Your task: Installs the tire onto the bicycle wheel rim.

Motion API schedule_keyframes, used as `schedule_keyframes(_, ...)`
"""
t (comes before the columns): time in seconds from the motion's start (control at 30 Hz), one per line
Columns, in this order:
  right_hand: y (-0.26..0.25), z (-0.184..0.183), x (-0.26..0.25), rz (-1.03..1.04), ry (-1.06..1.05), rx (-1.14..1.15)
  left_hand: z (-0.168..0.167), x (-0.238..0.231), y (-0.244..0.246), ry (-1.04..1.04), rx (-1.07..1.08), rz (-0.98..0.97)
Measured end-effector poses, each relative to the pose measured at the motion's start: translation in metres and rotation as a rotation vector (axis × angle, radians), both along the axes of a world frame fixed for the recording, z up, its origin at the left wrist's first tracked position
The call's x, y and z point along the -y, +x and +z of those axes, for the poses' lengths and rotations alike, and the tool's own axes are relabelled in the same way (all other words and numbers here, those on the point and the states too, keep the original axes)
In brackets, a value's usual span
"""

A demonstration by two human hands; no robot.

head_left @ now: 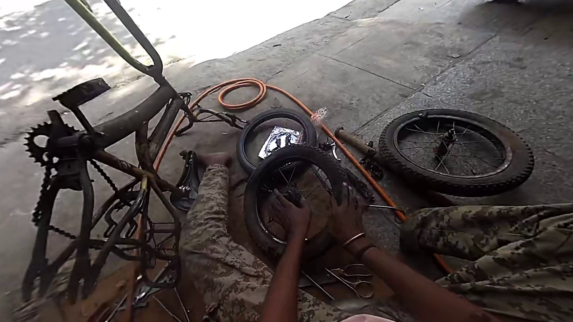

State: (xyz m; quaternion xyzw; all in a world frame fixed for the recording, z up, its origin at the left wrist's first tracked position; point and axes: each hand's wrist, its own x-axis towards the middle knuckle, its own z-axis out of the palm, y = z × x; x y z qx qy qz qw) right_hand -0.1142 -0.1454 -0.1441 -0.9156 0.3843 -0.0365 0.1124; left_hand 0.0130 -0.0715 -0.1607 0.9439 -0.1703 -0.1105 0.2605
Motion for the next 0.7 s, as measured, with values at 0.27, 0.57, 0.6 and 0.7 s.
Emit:
schedule_keyframes(0.27, -0.009, 0.027, -0.013, 0.516, 0.203, -0.544, -0.043, 0.027, -0.034, 0.109, -0.067, 0.335)
schedule_keyframes(0.57, -0.027, -0.006, 0.003, 0.810, 0.147, -0.534, -0.073, 0.031, -0.031, 0.062, 0.042, 0.342)
schedule_keyframes(0.6, -0.028, -0.006, 0.002, 0.832, 0.147, -0.542, -0.079, 0.029, -0.031, 0.050, 0.098, 0.342)
schedule_keyframes(0.7, -0.026, -0.008, -0.006, 0.837, 0.144, -0.524, -0.073, 0.025, -0.032, 0.005, 0.293, 0.364)
